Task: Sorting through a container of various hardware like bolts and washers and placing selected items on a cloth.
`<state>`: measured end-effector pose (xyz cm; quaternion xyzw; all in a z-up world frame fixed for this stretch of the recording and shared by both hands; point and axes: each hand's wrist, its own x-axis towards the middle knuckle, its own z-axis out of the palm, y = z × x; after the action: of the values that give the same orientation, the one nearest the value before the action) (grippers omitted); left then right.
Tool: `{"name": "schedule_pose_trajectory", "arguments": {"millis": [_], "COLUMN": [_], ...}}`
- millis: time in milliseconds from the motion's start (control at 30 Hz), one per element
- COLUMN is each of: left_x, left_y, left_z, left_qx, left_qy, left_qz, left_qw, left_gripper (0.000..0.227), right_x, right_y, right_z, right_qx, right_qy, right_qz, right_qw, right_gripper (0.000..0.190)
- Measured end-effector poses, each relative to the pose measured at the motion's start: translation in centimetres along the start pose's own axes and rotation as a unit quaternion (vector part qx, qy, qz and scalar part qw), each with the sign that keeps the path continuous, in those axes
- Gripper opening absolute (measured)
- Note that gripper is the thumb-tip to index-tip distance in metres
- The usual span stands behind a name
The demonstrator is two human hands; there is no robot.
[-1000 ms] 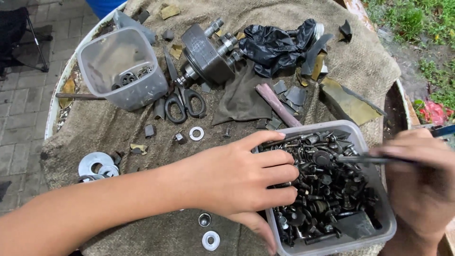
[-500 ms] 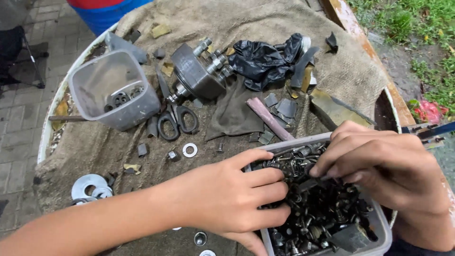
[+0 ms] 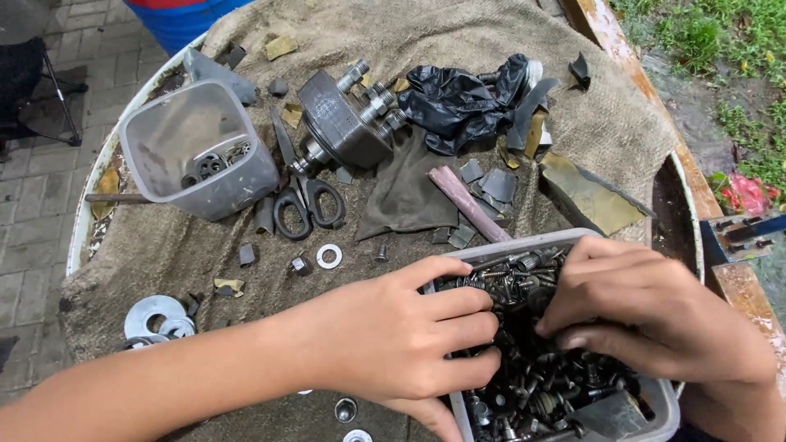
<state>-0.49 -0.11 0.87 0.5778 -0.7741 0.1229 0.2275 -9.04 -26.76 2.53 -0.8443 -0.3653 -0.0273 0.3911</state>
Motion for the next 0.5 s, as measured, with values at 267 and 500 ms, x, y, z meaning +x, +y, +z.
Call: {"name": "schedule_pose_trajectory", "arguments": {"millis": [267, 500], "left_x": [0.1, 0.1], "left_y": [0.1, 0.2], "left_z": [-0.2, -0.2], "left_qx": [0.008, 0.004], "left_qy": [-0.001, -0.006], "left_qz": [-0.001, -0.003], "left_qw": [1.000, 1.000], "left_gripper": [0.059, 0.060], "right_x": [-0.2, -0.9], "right_y": [-0.3, 0.1], "right_z": [0.2, 0.0], "right_qx": [0.001, 0.014], "right_qy": [0.037, 0.002], "right_qz": [0.018, 0.004], "right_qw": [0.999, 1.000], "right_gripper": [0.022, 0.034]}}
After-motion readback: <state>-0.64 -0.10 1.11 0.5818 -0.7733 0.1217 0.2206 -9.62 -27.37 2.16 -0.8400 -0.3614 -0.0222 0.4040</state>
